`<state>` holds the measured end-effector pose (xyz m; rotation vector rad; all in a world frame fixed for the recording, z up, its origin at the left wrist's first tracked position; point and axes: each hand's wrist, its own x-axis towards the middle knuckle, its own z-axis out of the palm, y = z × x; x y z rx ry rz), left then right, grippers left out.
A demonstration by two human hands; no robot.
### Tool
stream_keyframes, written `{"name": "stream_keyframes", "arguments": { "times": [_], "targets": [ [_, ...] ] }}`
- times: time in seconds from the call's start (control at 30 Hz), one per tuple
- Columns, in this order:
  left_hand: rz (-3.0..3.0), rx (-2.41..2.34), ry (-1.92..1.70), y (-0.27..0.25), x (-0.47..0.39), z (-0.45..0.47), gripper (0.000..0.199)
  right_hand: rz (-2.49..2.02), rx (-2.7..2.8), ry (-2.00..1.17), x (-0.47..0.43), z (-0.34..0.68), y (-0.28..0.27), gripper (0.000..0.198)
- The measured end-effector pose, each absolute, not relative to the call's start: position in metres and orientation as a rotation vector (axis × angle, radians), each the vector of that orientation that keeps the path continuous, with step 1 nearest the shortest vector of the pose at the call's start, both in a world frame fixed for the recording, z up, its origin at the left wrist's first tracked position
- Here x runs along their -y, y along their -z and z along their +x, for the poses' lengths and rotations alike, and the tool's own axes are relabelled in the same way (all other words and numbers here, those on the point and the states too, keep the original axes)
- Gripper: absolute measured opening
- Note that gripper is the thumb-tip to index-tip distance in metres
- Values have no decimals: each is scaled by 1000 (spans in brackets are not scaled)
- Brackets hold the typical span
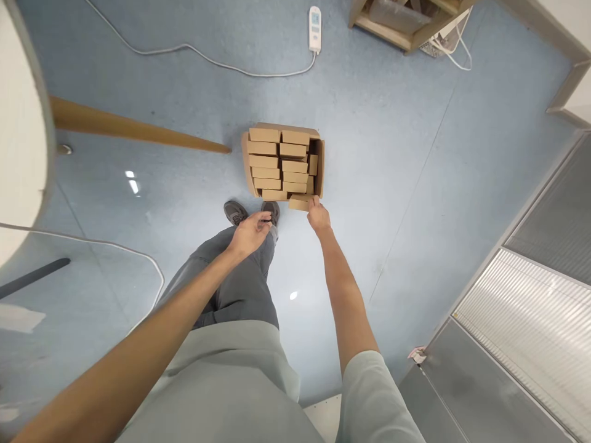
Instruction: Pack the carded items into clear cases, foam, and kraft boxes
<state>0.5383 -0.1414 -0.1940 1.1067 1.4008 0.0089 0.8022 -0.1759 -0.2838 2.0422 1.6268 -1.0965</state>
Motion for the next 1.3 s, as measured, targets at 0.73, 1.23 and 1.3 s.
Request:
{"name": "stream_keyframes", "arguments": {
  "times": [0.73,1.23,1.3],
  "targets": [
    [1179,-1377,-6,96,133,544,35,2236,-1522,1195,188,782,153,27],
    [1191,-1401,-292,-50,121,506,33,2612,-1839,1573,172,720,-7,17],
    [1181,-1396,-344,-62,120,490,35,2610,-1893,1607,165,704,-22,16]
  ]
}}
